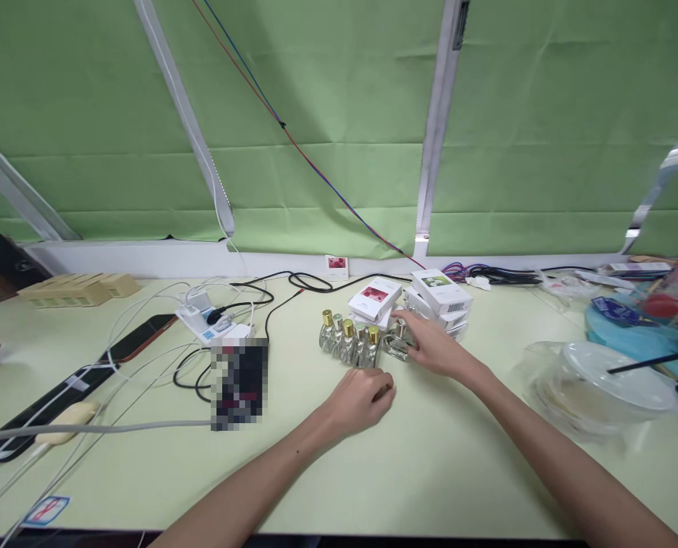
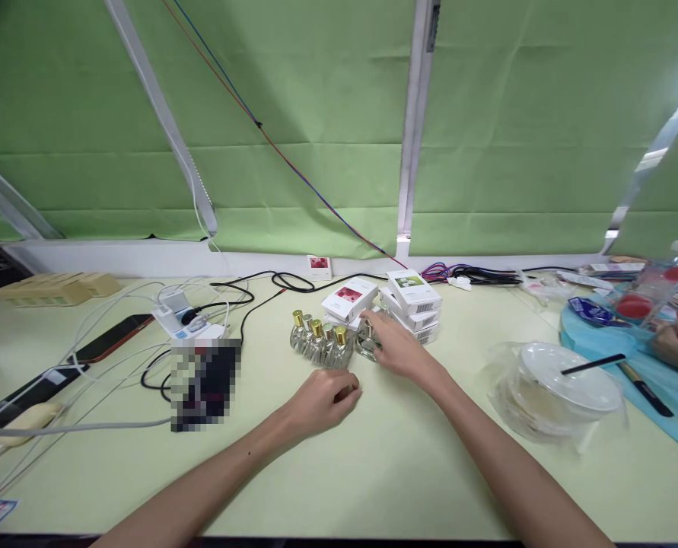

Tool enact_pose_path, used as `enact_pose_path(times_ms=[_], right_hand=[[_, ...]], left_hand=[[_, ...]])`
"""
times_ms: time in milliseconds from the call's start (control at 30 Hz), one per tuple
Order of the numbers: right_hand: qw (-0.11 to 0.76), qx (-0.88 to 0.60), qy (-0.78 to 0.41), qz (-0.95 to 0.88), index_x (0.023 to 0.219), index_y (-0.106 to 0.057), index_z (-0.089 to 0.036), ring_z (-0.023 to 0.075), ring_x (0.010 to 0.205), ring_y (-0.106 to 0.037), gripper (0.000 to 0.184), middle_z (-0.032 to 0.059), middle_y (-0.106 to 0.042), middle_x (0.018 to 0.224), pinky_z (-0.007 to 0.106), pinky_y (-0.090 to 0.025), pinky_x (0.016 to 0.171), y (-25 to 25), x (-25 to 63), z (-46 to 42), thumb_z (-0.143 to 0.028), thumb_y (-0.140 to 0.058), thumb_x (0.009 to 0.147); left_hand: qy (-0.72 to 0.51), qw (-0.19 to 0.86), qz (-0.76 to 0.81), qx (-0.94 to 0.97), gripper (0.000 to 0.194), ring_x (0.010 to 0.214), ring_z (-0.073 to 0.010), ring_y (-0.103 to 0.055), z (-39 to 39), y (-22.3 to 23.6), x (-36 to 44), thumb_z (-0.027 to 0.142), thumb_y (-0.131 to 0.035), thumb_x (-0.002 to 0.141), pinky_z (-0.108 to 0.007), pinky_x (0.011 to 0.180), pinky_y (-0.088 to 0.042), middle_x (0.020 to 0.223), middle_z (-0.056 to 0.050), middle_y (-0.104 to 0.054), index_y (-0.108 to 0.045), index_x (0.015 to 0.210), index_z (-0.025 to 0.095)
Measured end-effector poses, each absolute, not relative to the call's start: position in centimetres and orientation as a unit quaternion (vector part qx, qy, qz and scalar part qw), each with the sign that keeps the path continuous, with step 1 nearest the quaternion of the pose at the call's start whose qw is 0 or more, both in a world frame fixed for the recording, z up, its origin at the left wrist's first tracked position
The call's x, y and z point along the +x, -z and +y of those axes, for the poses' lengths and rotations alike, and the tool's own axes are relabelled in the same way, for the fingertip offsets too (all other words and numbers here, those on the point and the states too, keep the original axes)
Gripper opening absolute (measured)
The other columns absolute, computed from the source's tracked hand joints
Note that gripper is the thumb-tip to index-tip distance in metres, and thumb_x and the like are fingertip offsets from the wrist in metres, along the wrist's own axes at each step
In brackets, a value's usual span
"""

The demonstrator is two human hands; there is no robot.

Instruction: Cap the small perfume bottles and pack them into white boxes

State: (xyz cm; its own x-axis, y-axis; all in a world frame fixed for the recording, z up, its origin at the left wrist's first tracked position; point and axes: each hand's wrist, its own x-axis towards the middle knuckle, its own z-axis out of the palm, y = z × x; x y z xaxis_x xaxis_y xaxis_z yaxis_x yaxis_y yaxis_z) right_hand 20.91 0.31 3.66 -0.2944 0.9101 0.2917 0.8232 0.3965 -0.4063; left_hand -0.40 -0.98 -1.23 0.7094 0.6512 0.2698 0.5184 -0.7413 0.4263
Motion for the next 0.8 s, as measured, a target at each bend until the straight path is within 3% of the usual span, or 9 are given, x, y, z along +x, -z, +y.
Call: enact_pose_path(times_ms=[100, 200, 400, 600, 800], right_hand=[[0.282, -0.530, -0.019, -0.799, 0.137, -0.053, -0.021, 0.0235, 0.089, -0.065, 0.062, 0.0139, -0.060, 0.131, 0.032, -0.050, 0.073, -3.5, 20.2, 0.2, -0.001, -0.050, 0.078], [0.326, -0.504, -0.020, -0.800, 0.133, -0.058, -0.023, 0.0225, 0.088, -0.067, 0.045, 0.0114, -0.063, 0.126, 0.033, -0.052, 0.074, -3.6, 19.2, 0.1, -0.009, -0.048, 0.091], [0.304, -0.442, -0.056, -0.842, 0.127, -0.064, -0.025, 0.0205, 0.098, -0.068, 0.031, 0.0068, -0.068, 0.119, 0.031, -0.050, 0.081, -3.9, 17.7, 0.6, -0.017, -0.047, 0.102], [0.263, -0.482, -0.052, -0.834, 0.115, -0.066, -0.022, 0.0199, 0.088, -0.068, 0.017, 0.0056, -0.070, 0.109, 0.028, -0.046, 0.072, -4.4, 17.1, 1.2, -0.020, -0.058, 0.099], [0.258, -0.456, -0.083, -0.847, 0.109, -0.065, -0.020, 0.0214, 0.098, -0.066, 0.017, 0.0064, -0.070, 0.109, 0.029, -0.046, 0.080, -4.9, 17.5, 1.9, -0.013, -0.060, 0.095]], left_hand=[[-0.205, 0.160, 0.323, 0.910, 0.021, 0.055, -0.0109, -0.048, -1.0, 1.2, -0.4, 0.018, -0.051, 0.091, -0.026, 0.054, -0.030, 0.069, -0.001, -0.065, -0.066, 0.077, 0.017], [-0.204, 0.158, 0.321, 0.911, 0.021, 0.055, -0.0106, -0.047, -1.0, 1.2, -0.4, 0.017, -0.051, 0.092, -0.026, 0.054, -0.029, 0.068, -0.001, -0.063, -0.065, 0.076, 0.017], [-0.201, 0.152, 0.323, 0.912, 0.022, 0.053, -0.0102, -0.042, -1.2, 0.9, -0.3, 0.017, -0.051, 0.091, -0.026, 0.053, -0.027, 0.063, 0.000, -0.058, -0.061, 0.071, 0.017], [-0.206, 0.142, 0.312, 0.916, 0.023, 0.053, -0.0101, -0.039, -1.2, 1.1, -0.3, 0.016, -0.050, 0.091, -0.027, 0.053, -0.024, 0.062, 0.001, -0.056, -0.057, 0.069, 0.017], [-0.204, 0.138, 0.303, 0.920, 0.021, 0.055, -0.0106, -0.044, -1.2, 1.3, -0.4, 0.017, -0.051, 0.092, -0.027, 0.054, -0.026, 0.066, 0.000, -0.061, -0.060, 0.073, 0.017]])
